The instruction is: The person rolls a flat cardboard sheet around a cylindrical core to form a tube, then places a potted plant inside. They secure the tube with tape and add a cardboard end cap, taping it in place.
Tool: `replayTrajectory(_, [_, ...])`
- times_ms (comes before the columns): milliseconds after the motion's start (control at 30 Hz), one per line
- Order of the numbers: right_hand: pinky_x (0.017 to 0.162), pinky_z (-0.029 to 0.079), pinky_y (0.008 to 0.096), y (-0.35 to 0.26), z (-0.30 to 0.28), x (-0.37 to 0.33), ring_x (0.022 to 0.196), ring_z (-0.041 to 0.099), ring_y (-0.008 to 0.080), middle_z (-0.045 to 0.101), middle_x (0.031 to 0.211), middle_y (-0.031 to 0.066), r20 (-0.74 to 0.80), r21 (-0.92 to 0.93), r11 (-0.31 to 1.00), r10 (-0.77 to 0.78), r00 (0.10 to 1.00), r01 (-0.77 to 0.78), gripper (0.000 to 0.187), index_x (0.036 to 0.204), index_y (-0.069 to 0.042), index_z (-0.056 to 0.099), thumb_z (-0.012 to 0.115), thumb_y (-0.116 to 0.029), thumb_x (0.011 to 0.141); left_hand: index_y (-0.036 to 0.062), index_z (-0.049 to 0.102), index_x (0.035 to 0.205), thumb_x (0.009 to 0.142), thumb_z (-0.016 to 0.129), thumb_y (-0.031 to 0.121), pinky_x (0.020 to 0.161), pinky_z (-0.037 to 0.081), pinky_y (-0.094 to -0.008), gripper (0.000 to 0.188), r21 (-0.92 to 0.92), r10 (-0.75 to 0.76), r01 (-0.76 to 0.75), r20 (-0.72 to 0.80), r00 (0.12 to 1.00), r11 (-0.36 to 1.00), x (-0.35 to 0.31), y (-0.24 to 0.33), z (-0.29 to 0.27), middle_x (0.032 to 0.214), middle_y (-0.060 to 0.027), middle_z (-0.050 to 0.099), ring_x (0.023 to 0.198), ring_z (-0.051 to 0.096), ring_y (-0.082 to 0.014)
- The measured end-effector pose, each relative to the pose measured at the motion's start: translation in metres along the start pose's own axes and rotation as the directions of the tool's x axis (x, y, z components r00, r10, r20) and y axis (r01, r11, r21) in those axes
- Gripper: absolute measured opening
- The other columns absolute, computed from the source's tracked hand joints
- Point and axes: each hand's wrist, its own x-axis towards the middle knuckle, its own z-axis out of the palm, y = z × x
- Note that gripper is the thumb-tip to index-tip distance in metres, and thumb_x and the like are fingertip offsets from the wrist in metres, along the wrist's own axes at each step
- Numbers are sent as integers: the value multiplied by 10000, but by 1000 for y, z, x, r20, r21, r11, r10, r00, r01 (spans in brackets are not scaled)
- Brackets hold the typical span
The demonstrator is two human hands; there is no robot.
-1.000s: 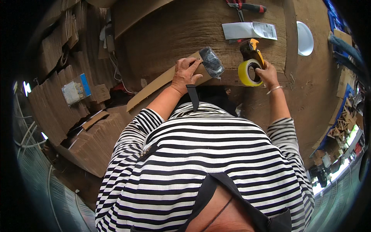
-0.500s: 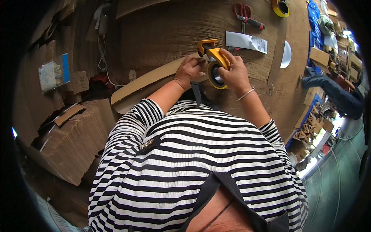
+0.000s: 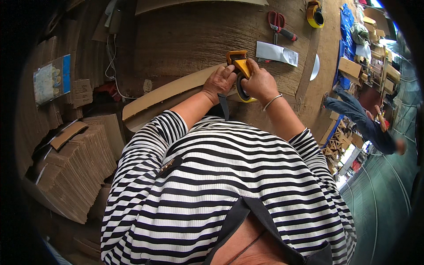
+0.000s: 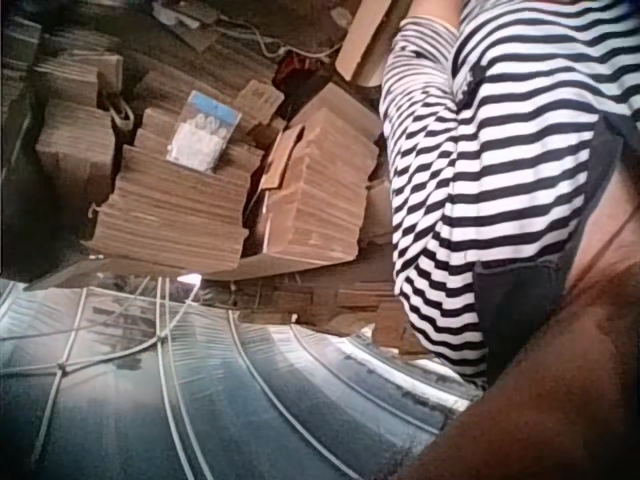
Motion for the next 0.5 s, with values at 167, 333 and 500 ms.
replayTrajectory(167, [937,528,409,13,-2,20,1091,661,370,658,1231,235,104,144,983,-127,986,111,862,1498,-80,388,712,-332,740,74,624,1026,806,654,92,957,503,-401,224,-71,30,-26,45,999,997,5,-4,-4,1213,-117,569,1068,548,-308])
replayTrajectory(333, [946,517,366,9,-13,39,1106,668,339,659,1250,221,235,361,927,11,972,-98,809,1458,-86,463,733,-312,730,75,665,1028,793,672,104,905,502,-364,237,-62,46,-35,179,983,997,11,-12,-3,1058,-76,646,1002,546,-283])
replayTrajectory(500, [959,503,335,38,12,-7,1127,667,288,665,1251,205,18,547,837,25,1000,-31,759,1471,-146,481,708,-237,753,114,684,938,790,671,131,892,487,-348,150,-115,75,-64,97,992,991,6,-11,-1,911,-14,662,980,552,-247])
